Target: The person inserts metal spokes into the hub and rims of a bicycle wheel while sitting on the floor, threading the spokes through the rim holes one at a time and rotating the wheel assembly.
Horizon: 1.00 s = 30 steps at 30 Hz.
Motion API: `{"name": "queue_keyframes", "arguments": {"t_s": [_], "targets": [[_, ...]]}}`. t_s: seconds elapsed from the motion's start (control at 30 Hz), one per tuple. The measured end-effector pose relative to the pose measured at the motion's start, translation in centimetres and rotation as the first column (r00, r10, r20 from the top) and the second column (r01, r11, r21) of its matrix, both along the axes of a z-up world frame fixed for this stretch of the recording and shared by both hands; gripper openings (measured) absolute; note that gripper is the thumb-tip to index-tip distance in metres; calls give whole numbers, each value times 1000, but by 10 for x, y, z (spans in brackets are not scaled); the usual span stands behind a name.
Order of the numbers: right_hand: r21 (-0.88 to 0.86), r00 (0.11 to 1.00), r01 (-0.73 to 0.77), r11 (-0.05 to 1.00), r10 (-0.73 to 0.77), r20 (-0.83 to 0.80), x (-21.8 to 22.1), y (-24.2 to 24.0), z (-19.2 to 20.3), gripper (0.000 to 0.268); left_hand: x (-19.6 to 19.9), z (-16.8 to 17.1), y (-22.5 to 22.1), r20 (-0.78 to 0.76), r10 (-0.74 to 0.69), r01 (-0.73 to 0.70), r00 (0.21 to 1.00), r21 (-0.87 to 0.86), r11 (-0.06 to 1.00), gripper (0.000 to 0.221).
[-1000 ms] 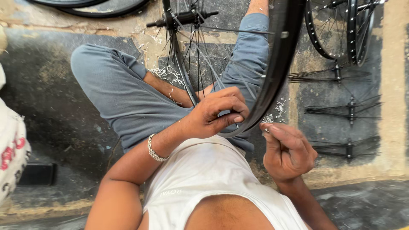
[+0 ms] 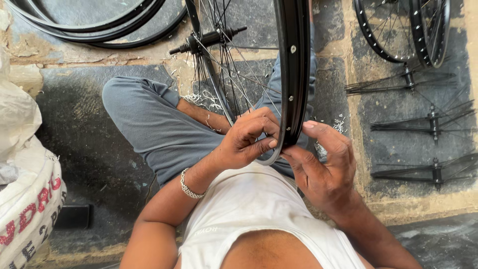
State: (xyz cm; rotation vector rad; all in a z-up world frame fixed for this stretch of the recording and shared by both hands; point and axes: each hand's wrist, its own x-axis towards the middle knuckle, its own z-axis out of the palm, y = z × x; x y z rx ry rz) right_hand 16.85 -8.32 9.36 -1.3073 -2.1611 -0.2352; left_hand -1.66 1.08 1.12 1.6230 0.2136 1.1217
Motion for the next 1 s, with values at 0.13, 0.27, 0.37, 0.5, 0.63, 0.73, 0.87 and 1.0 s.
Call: {"name": "queue_keyframes", "arguments": {"t_s": [0.13, 0.27, 0.37, 0.5, 0.63, 0.73, 0.87, 1.0], "targets": [[-25, 999, -18, 1000, 19, 44, -3, 4, 12, 22, 0, -2, -1, 18, 4, -3, 1000, -20, 1000, 16], [-60, 993, -19, 998, 26, 119, -4, 5, 25, 18, 0, -5, -1, 44, 1, 0, 999, -34, 999, 17], [-65, 990, -11, 998, 20, 141, -5, 5, 29, 18, 1, -6, -3, 70, -10, 14, 997, -56, 998, 16], [-60, 988, -8, 998, 17, 153, -5, 6, 27, 19, 2, -9, -3, 67, 10, -6, 998, -59, 998, 15], [22, 990, -52, 998, 48, 134, -2, 11, 18, 19, 2, -11, -5, 92, -2, 10, 996, -81, 997, 14], [48, 994, -44, 998, 38, 106, -2, 11, 11, 18, 2, -14, -5, 112, -17, 28, 994, -102, 994, 14], [34, 992, -2, 999, -2, 130, -1, 6, 8, 18, 2, -15, -4, 111, -24, 36, 994, -108, 993, 13], [17, 997, 8, 1000, -9, 74, -3, 6, 6, 17, 1, -12, -1, 129, -67, 79, 989, -94, 992, 12]]}}
